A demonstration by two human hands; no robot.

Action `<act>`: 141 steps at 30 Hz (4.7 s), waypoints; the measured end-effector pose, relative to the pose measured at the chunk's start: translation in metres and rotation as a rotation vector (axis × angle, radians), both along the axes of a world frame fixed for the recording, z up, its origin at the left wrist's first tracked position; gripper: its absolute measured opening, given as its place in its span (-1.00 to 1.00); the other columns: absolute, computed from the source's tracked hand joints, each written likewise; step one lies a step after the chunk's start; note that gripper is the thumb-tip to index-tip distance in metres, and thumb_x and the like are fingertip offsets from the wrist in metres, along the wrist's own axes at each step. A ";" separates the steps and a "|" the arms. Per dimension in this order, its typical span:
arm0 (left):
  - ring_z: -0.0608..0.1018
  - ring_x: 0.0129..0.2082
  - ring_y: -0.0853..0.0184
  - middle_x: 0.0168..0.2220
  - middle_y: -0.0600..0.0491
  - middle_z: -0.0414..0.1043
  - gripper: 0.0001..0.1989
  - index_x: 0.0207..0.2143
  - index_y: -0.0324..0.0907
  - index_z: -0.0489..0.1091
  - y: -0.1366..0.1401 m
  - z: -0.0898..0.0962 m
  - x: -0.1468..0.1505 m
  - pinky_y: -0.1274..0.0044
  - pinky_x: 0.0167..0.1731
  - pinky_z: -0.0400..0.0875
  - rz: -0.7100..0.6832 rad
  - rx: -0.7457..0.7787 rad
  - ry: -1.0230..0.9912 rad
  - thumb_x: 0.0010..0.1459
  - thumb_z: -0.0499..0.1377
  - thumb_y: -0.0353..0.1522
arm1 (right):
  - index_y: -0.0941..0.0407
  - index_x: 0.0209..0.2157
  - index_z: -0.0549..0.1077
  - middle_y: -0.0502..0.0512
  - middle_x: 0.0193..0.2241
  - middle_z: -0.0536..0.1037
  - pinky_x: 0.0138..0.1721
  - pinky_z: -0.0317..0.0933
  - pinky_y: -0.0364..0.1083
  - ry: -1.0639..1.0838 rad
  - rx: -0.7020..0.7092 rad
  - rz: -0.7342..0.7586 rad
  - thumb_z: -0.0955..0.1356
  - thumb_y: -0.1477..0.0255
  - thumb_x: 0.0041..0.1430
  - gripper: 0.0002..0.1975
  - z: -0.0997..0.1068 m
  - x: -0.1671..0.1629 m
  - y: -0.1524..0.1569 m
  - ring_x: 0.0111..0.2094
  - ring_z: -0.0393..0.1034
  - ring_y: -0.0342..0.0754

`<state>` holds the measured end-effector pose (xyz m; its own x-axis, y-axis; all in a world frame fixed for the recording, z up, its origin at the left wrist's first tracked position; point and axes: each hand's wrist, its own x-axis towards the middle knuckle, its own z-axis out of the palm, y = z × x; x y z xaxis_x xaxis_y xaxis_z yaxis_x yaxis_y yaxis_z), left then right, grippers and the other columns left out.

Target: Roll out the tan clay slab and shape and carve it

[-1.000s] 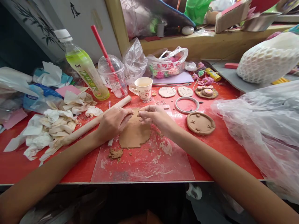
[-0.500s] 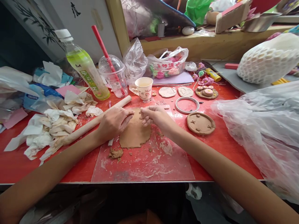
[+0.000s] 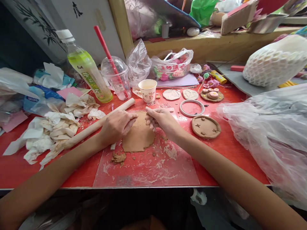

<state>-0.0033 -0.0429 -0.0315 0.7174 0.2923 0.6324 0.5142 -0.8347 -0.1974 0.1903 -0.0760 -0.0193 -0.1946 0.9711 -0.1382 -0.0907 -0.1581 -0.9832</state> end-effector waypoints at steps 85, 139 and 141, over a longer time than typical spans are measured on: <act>0.44 -0.43 0.35 -0.49 0.01 0.39 -0.84 -0.35 -0.28 0.35 -0.002 0.001 0.001 0.50 -0.35 0.38 -0.024 -0.016 0.084 0.21 0.00 -0.43 | 0.14 -0.57 0.35 -0.04 -0.70 0.38 -0.67 0.10 -0.24 0.084 -0.036 -0.019 0.32 0.18 0.09 -0.66 -0.004 0.002 0.002 -0.71 0.18 -0.29; 0.38 -0.48 0.40 -0.48 0.07 0.34 -0.83 -0.40 -0.24 0.26 -0.002 -0.002 0.002 0.56 -0.47 0.25 0.048 0.039 0.029 0.25 0.00 -0.37 | 0.16 -0.31 0.46 0.04 -0.42 0.50 -0.33 0.29 -0.17 0.075 -0.058 -0.069 0.36 0.49 0.04 -0.88 -0.003 0.001 0.002 -0.46 0.37 -0.23; 0.39 -0.48 0.41 -0.49 0.07 0.35 -0.84 -0.41 -0.24 0.26 -0.001 -0.002 0.002 0.56 -0.47 0.26 0.029 0.031 0.018 0.25 0.00 -0.39 | 0.15 -0.30 0.44 0.05 -0.40 0.50 -0.26 0.31 -0.15 0.093 -0.056 -0.083 0.34 0.52 0.05 -0.88 -0.002 0.000 0.002 -0.41 0.39 -0.21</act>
<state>-0.0010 -0.0444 -0.0334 0.7201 0.2937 0.6286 0.5342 -0.8129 -0.2321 0.1904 -0.0742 -0.0216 -0.1289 0.9756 -0.1779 -0.1963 -0.2010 -0.9597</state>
